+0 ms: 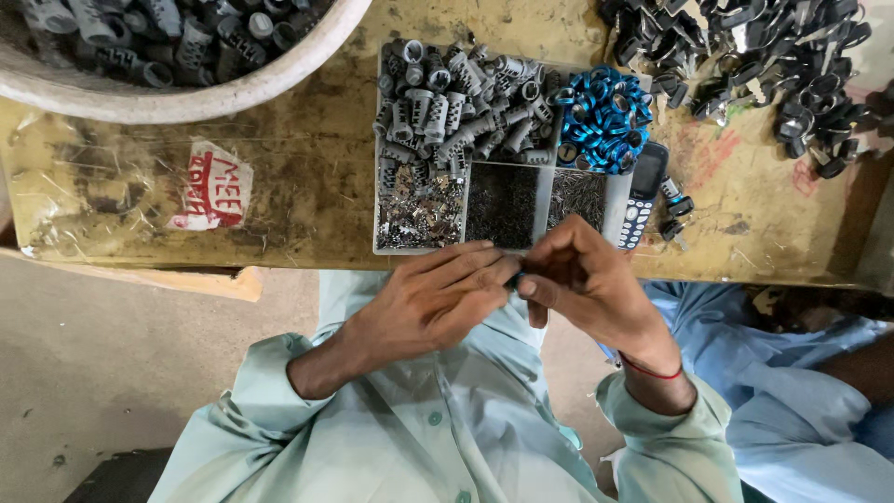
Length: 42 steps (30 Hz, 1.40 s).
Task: The person repeatedly assembles small key fobs by hand. They pick a grey plastic housing, insert a metal pin and a blue ring, then place the completed unit on the table. The process is repeated multiple times using parts from a divided tray.
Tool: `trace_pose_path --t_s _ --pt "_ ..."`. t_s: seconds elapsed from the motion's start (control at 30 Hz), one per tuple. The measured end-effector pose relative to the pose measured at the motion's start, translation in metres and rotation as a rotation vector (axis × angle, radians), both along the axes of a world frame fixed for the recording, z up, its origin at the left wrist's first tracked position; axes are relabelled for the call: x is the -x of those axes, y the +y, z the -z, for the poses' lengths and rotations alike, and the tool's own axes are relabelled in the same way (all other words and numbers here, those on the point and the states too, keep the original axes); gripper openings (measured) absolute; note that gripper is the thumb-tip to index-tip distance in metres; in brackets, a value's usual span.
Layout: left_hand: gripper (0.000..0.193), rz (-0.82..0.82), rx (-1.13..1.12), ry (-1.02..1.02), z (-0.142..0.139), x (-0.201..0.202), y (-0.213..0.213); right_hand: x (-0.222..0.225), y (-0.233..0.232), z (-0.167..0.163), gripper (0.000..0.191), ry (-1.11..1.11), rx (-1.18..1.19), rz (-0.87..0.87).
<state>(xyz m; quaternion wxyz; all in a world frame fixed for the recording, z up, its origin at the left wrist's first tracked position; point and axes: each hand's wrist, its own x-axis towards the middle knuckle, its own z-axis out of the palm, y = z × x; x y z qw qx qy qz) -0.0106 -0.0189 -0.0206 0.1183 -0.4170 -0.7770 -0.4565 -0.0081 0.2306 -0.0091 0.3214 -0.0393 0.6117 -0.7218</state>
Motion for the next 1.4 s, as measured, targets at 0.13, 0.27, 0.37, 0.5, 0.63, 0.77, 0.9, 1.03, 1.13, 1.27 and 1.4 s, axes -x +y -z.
trace_pose_path --t_s 0.13,0.27,0.37,0.5,0.63,0.77,0.9,1.03,1.13,1.27,1.4 --pt "0.053 -0.024 -0.284 -0.63 0.004 -0.012 0.014 0.003 0.002 0.002 0.03 -0.065 0.127 -0.069" --pt "0.047 -0.154 -0.216 -0.453 0.006 -0.016 0.024 -0.002 -0.008 0.005 0.036 -0.175 0.168 0.042" --pt "0.042 -0.203 -0.176 -0.367 0.001 -0.017 0.03 -0.008 -0.009 -0.004 0.041 -0.117 0.113 0.105" --pt "0.037 -0.205 -0.183 -0.274 -0.009 -0.013 0.027 -0.018 0.038 -0.023 0.023 0.636 -0.577 0.223" --pt "0.035 -0.129 -0.31 -0.323 -0.007 -0.002 0.024 -0.019 0.087 0.008 0.022 0.86 -1.373 0.306" --pt "0.035 -0.134 -0.289 -0.333 -0.002 0.002 0.027 -0.024 0.112 0.037 0.014 0.64 -1.204 0.318" --pt "0.036 -0.13 -0.277 -0.326 -0.002 -0.001 0.025 -0.023 0.115 0.026 0.036 0.238 -0.689 0.719" --pt "0.037 -0.118 -0.273 -0.314 -0.004 -0.003 0.028 -0.026 0.085 -0.003 0.021 0.29 -0.201 0.838" --pt "0.038 -0.12 -0.275 -0.294 -0.006 -0.004 0.033 -0.036 0.039 -0.012 0.02 0.567 -0.348 0.573" --pt "0.039 -0.18 -0.238 -0.277 -0.009 -0.007 0.032 -0.041 -0.013 -0.01 0.026 0.653 -0.479 0.288" --pt "0.038 -0.192 -0.281 -0.246 -0.01 -0.007 0.027 -0.04 -0.022 -0.008 0.036 0.48 -0.107 0.527"
